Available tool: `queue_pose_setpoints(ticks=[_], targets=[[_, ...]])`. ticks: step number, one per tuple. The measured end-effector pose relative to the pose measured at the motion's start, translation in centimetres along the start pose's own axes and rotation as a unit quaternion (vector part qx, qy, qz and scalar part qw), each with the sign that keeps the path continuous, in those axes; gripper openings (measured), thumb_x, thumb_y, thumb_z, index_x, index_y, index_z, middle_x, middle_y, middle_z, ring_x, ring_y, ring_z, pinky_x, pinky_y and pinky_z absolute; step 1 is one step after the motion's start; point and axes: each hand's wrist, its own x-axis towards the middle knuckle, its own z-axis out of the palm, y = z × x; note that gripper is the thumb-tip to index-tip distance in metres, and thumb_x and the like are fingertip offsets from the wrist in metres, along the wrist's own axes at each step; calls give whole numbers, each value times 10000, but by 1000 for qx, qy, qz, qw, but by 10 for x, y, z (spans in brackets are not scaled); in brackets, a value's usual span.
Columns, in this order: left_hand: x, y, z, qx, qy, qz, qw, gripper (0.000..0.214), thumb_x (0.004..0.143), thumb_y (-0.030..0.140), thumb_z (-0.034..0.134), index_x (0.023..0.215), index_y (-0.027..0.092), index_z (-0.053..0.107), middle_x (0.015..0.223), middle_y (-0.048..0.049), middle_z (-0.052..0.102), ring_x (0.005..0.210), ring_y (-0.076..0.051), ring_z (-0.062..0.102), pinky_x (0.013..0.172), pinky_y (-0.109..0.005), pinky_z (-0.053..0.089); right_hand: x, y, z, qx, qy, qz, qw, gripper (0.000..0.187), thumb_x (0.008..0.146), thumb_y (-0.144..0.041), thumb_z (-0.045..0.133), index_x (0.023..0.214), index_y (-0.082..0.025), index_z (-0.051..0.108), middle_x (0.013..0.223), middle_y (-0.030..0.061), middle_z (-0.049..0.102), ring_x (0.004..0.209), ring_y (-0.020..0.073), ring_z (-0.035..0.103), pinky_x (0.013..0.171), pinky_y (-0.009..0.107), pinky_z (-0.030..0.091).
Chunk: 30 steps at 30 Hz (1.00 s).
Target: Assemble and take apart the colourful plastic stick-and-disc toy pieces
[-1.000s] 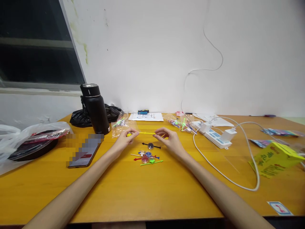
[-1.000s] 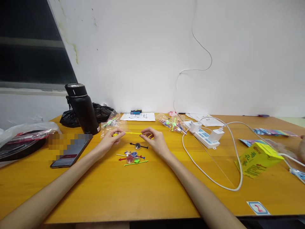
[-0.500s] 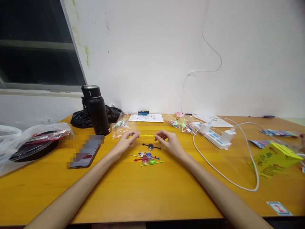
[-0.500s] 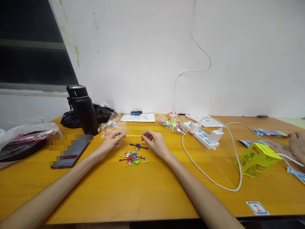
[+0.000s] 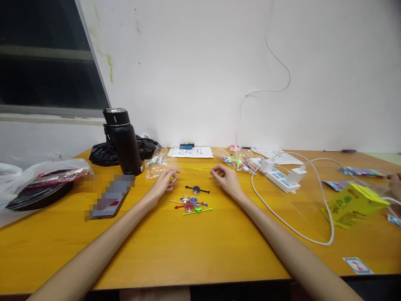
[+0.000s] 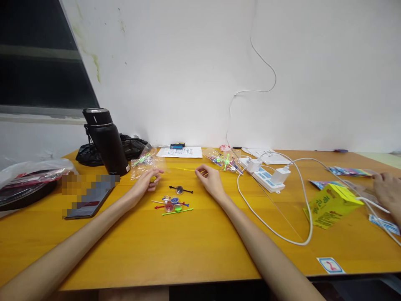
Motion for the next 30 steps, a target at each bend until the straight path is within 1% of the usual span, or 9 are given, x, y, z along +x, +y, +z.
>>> queue_pose_setpoints(ticks=[3, 7, 10, 14, 16, 19, 22, 25, 30], targets=[[3, -6, 1, -13, 0, 16, 1000, 215, 857, 365, 541, 939, 179, 613, 769, 18, 497, 529, -74, 341, 489, -202, 275, 3, 16, 2, -52, -35, 19, 998, 104, 855, -269, 651, 833, -184, 706, 762, 38, 727, 677, 180, 655, 661, 293, 492], [6, -12, 4, -19, 2, 32, 999, 181, 829, 310, 560, 934, 174, 614, 838, -3, 560, 589, -90, 405, 552, -229, 345, 6, 27, 5, -59, -37, 25, 997, 63, 825, -207, 655, 818, -169, 705, 753, 47, 717, 692, 186, 655, 672, 298, 500], [2, -9, 8, -11, -9, 39, 999, 212, 845, 328, 609, 993, 176, 617, 926, -22, 622, 667, -105, 472, 629, -241, 391, 7, 31, 6, -60, -29, 27, 997, 94, 838, -184, 629, 892, -158, 702, 779, 54, 719, 688, 183, 656, 680, 306, 518], [-6, -1, 12, 16, -67, 69, 995, 301, 884, 397, 655, 1094, 193, 586, 1080, -68, 688, 857, -151, 572, 743, -267, 428, 6, 33, 6, -51, -18, 7, 999, 190, 864, -145, 579, 1028, -166, 671, 938, 70, 729, 762, 174, 674, 758, 321, 547], [-9, 3, 13, 20, -88, 82, 993, 330, 906, 432, 648, 1124, 202, 555, 1131, -83, 698, 903, -163, 600, 779, -283, 432, 4, 26, 6, -47, -11, -10, 999, 191, 877, -133, 567, 1041, -175, 657, 1027, 77, 712, 818, 172, 674, 823, 334, 545], [-13, 9, 15, 17, -115, 85, 990, 356, 927, 467, 635, 1149, 213, 522, 1121, -91, 719, 892, -167, 629, 802, -301, 438, -3, 0, 6, -32, -6, -67, 997, 144, 937, -188, 561, 1053, -194, 646, 1057, 73, 681, 877, 182, 655, 867, 348, 528], [-18, 15, 17, 24, -156, 89, 984, 367, 926, 503, 636, 1130, 221, 521, 1005, -74, 737, 900, -186, 648, 798, -308, 445, -14, -36, 9, -7, -55, -152, 987, 194, 974, -292, 597, 1155, -234, 637, 1062, 60, 668, 946, 194, 641, 887, 345, 519], [-22, 18, 18, 16, -197, 87, 976, 378, 920, 543, 631, 1094, 226, 522, 863, -33, 715, 870, -187, 659, 799, -306, 453, -24, -63, 13, 0, -120, -206, 971, 281, 996, -303, 583, 1274, -273, 611, 1110, 60, 661, 1022, 196, 630, 924, 341, 511], [-24, 16, 19, 28, -198, 78, 977, 430, 886, 612, 634, 1034, 220, 535, 884, -42, 726, 852, -189, 684, 813, -304, 476, -26, -69, 10, -16, -124, -221, 967, 250, 993, -322, 591, 1233, -272, 638, 1108, 62, 655, 1036, 204, 626, 933, 348, 503]])
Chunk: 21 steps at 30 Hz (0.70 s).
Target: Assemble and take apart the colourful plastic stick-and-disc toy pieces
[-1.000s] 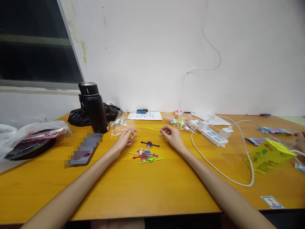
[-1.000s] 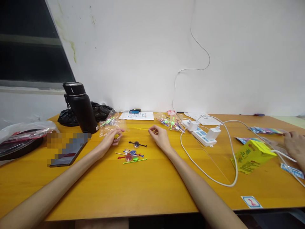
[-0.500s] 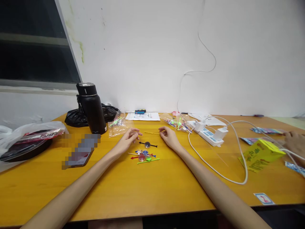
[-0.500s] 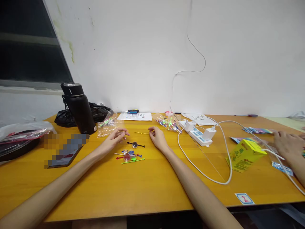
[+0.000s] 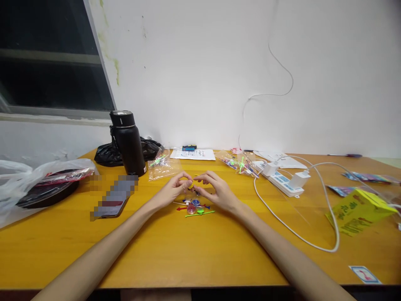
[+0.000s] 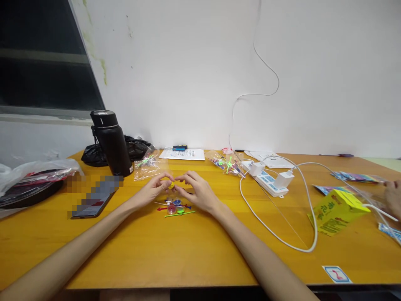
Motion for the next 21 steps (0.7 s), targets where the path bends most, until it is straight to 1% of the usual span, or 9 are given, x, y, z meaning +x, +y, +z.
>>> queue_pose_setpoints(ticks=[3, 5, 7, 10, 12, 14, 15, 17, 21], targets=[[-1, -1, 4, -19, -16, -19, 1000, 425, 889, 612, 628, 1074, 242, 534, 894, -52, 736, 860, -206, 703, 840, -341, 504, -1, 3, -1, -12, -14, -12, 1000, 297, 963, -341, 638, 1254, -281, 626, 1128, 70, 650, 1039, 215, 626, 921, 351, 508], [-3, -1, 7, -24, -16, -25, 999, 427, 886, 620, 624, 1090, 254, 541, 906, -54, 733, 834, -206, 703, 817, -345, 517, -1, 2, 1, -23, -19, -28, 999, 291, 960, -345, 643, 1243, -281, 630, 1115, 75, 651, 1025, 219, 629, 898, 348, 513], [-4, 0, 10, -12, -11, -19, 1000, 434, 882, 630, 622, 1092, 254, 567, 948, -61, 728, 842, -203, 695, 813, -335, 519, -1, 0, 3, -28, -14, -40, 999, 252, 969, -336, 629, 1214, -277, 639, 1103, 77, 653, 1012, 218, 632, 879, 339, 513], [-3, 0, 11, 4, -11, 4, 1000, 415, 912, 603, 599, 1124, 246, 591, 1045, -73, 709, 944, -205, 677, 905, -345, 503, -1, -1, 3, -28, -5, -34, 999, 238, 982, -324, 606, 1211, -265, 631, 1058, 68, 658, 959, 202, 638, 859, 326, 509], [0, -2, 9, 29, 19, 26, 999, 369, 947, 555, 574, 1124, 233, 602, 1101, -74, 685, 1008, -202, 654, 959, -344, 481, -1, 0, 1, -31, 18, -18, 999, 197, 982, -340, 605, 1154, -248, 631, 1005, 57, 663, 918, 196, 637, 839, 320, 504], [3, -7, 5, 54, 66, 45, 995, 327, 960, 507, 572, 1114, 220, 599, 1126, -74, 672, 1028, -200, 645, 965, -338, 476, 0, 4, -1, -40, 56, 6, 998, 170, 966, -383, 626, 1044, -232, 618, 943, 50, 660, 874, 196, 628, 798, 315, 497], [5, -9, 2, 63, 83, 49, 993, 315, 959, 489, 577, 1116, 215, 590, 1126, -76, 674, 1027, -203, 648, 955, -340, 481, 0, 6, -2, -46, 76, 18, 996, 188, 954, -407, 639, 990, -227, 601, 914, 48, 652, 848, 196, 619, 771, 312, 491], [7, -14, -3, 81, 102, 46, 990, 305, 958, 467, 581, 1119, 208, 574, 1115, -83, 683, 1017, -212, 661, 930, -347, 491, 0, 10, -5, -60, 104, 37, 992, 238, 936, -444, 654, 920, -224, 562, 858, 41, 628, 788, 188, 593, 726, 305, 478], [6, -18, -10, 128, 115, 43, 984, 262, 963, 435, 566, 1093, 208, 584, 1070, -80, 705, 1007, -221, 674, 919, -352, 492, 0, 12, -6, -75, 117, 50, 989, 284, 929, -466, 648, 865, -227, 509, 811, 27, 593, 725, 171, 548, 702, 296, 463]])
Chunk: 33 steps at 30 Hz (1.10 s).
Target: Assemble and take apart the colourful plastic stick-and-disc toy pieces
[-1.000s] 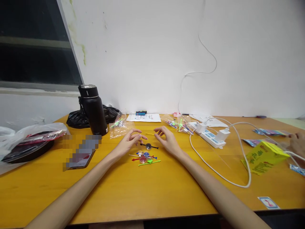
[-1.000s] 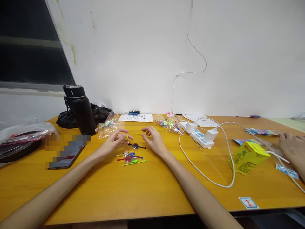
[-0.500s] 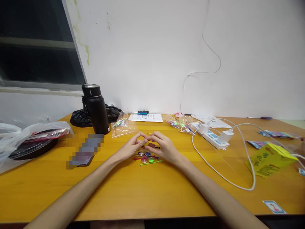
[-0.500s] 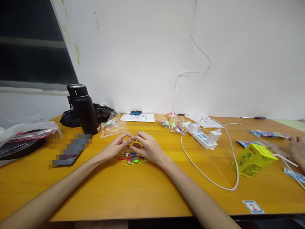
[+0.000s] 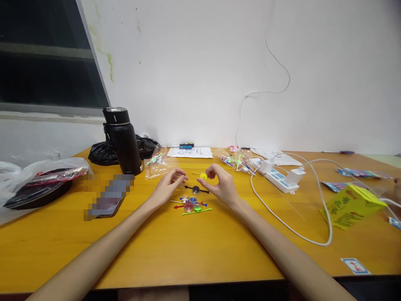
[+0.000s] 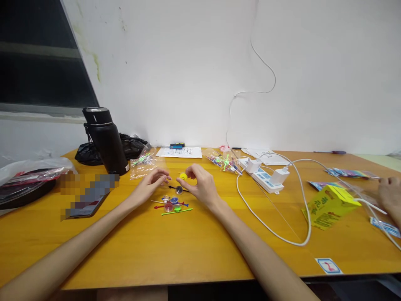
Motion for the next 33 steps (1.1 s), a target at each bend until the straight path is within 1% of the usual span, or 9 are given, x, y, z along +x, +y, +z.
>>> queue_pose_setpoints(ticks=[6, 10, 13, 16, 19, 22, 25, 29, 33], targets=[[-2, 4, 1, 60, -22, 34, 997, 146, 950, 290, 548, 1034, 212, 639, 1031, -58, 711, 975, -211, 678, 901, -327, 485, -3, -2, 5, 10, -13, 10, 1000, 319, 919, -455, 648, 808, -236, 445, 751, 0, 555, 666, 149, 516, 649, 272, 437], [-4, 9, 2, 92, -24, 30, 995, 155, 941, 287, 543, 994, 216, 669, 1022, -58, 721, 975, -224, 675, 865, -325, 487, -3, 3, 5, -4, -18, 39, 999, 334, 926, -463, 623, 774, -238, 428, 707, -12, 548, 619, 141, 496, 621, 267, 411], [-4, 9, 3, 97, -29, 21, 995, 170, 938, 297, 540, 997, 216, 678, 1036, -61, 721, 986, -231, 671, 857, -332, 489, -2, 18, 2, -34, 4, 79, 996, 310, 942, -473, 587, 796, -235, 453, 718, -8, 565, 627, 147, 511, 634, 270, 412], [-3, 7, 2, 99, -28, 10, 995, 172, 931, 287, 539, 999, 213, 678, 1049, -65, 712, 1008, -235, 665, 870, -339, 484, -1, 42, -1, -67, 26, 126, 989, 243, 956, -465, 553, 905, -230, 514, 812, 10, 614, 701, 166, 560, 678, 280, 436], [-2, 4, 0, 107, -30, 5, 994, 174, 921, 274, 539, 995, 208, 682, 1063, -69, 708, 1024, -239, 657, 881, -347, 477, -3, 66, -6, -109, 34, 175, 978, 198, 952, -409, 534, 1007, -220, 546, 971, 54, 660, 799, 193, 605, 716, 302, 457], [-1, 1, -1, 101, -38, 6, 994, 182, 906, 263, 550, 1000, 207, 696, 1062, -75, 715, 1013, -239, 652, 877, -350, 477, -7, 83, -14, -175, 26, 216, 960, 176, 926, -343, 536, 1030, -204, 566, 1076, 100, 670, 909, 237, 626, 760, 337, 467], [-1, -2, -3, 105, -38, 8, 994, 176, 884, 247, 573, 985, 212, 713, 1047, -76, 726, 986, -235, 649, 844, -337, 476, -9, 91, -21, -249, 16, 236, 939, 170, 901, -290, 552, 1036, -193, 584, 1106, 131, 673, 1005, 283, 623, 803, 367, 471], [-1, -5, -3, 119, -47, -3, 992, 184, 875, 270, 611, 1002, 216, 734, 1026, -73, 739, 888, -223, 644, 786, -325, 468, -13, 96, -23, -321, -33, 249, 913, 171, 860, -235, 587, 1018, -172, 607, 1080, 173, 662, 1018, 318, 619, 828, 393, 475], [-2, -8, -4, 145, -77, 3, 986, 227, 884, 324, 646, 1050, 230, 770, 1049, -86, 737, 910, -240, 638, 797, -330, 465, -17, 99, -18, -333, -52, 254, 906, 202, 854, -212, 583, 1043, -147, 608, 1082, 198, 640, 1013, 337, 609, 847, 419, 475]])
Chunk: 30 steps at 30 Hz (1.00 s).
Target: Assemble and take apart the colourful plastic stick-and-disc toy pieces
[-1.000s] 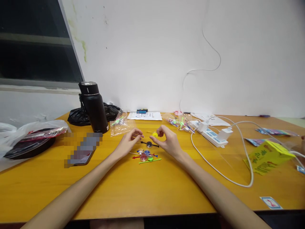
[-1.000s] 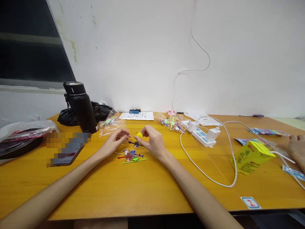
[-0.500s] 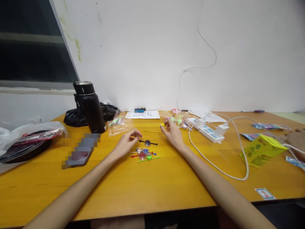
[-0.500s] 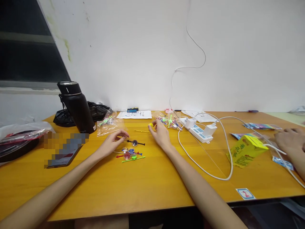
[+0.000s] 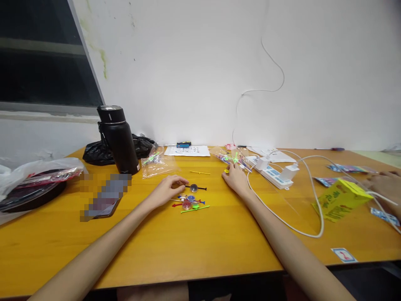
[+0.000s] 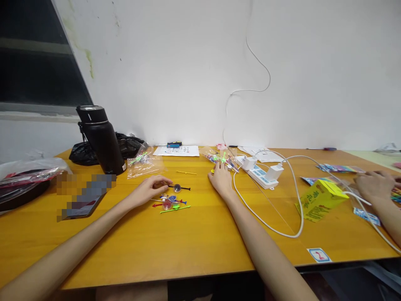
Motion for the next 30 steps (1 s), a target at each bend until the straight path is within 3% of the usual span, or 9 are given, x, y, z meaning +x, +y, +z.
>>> queue_pose_setpoints(ticks=[3, 7, 10, 13, 16, 20, 25, 27, 30], targets=[[0, -5, 0, 29, 1, 23, 999, 208, 861, 335, 693, 1025, 247, 785, 1060, -87, 719, 975, -256, 633, 841, -334, 461, -1, -4, 0, 16, 25, -16, 999, 230, 858, -201, 572, 1079, -138, 590, 1117, 193, 617, 1079, 349, 570, 927, 449, 456], [1, -11, 1, 60, 18, 36, 997, 132, 860, 339, 698, 901, 231, 763, 957, -68, 688, 907, -239, 625, 797, -318, 455, -3, -23, -10, 162, 85, -108, 977, 153, 924, -194, 490, 1041, -199, 588, 1104, 124, 606, 1124, 294, 545, 1006, 425, 432], [1, -8, 2, 64, 18, 27, 997, 145, 900, 341, 650, 896, 210, 713, 875, -46, 671, 794, -210, 603, 722, -301, 437, -10, -44, -19, 254, 59, -163, 951, 144, 965, -224, 465, 998, -222, 606, 1063, 96, 615, 1076, 259, 570, 955, 390, 457], [-1, 5, 1, 50, 23, 33, 998, 154, 956, 328, 578, 941, 208, 672, 859, -32, 671, 753, -191, 593, 701, -292, 430, -21, -62, -26, 315, -22, -217, 924, 176, 994, -298, 484, 1006, -220, 642, 1062, 86, 646, 1027, 235, 594, 916, 362, 463], [-2, 18, -2, 48, 58, 77, 994, 149, 974, 313, 565, 948, 209, 668, 923, -37, 680, 826, -191, 616, 780, -301, 453, -30, -74, -29, 425, -176, -204, 864, 285, 1010, -423, 489, 1061, -210, 670, 888, 49, 685, 837, 200, 629, 792, 320, 485], [-2, 28, -6, 62, 115, 152, 980, 153, 982, 298, 570, 953, 213, 694, 994, -47, 677, 942, -200, 633, 873, -321, 463, -35, -82, -27, 565, -349, -141, 735, 424, 956, -520, 581, 1165, -161, 664, 660, -11, 628, 622, 146, 594, 657, 270, 457], [-4, 33, -1, -85, 109, 108, 985, 279, 968, 347, 605, 1228, 247, 624, 1228, -74, 655, 1078, -205, 645, 972, -356, 491, -39, -89, -25, 656, -388, -94, 641, 381, 889, -461, 716, 1147, -196, 622, 705, -5, 682, 626, 125, 596, 676, 262, 472], [-5, 34, 4, -154, 66, 71, 983, 375, 940, 371, 648, 1283, 245, 568, 1280, -93, 630, 1115, -217, 639, 968, -362, 508, -40, -90, -24, 684, -385, -82, 614, 358, 893, -434, 724, 1152, -218, 604, 743, 2, 704, 646, 120, 604, 688, 257, 476], [-6, 33, 10, -193, -18, 39, 980, 320, 938, 404, 645, 1186, 206, 603, 1125, -92, 676, 1028, -225, 668, 923, -368, 520, -42, -90, -23, 713, -392, -62, 578, 323, 891, -402, 736, 1130, -226, 609, 773, 5, 709, 687, 120, 625, 709, 251, 482]])
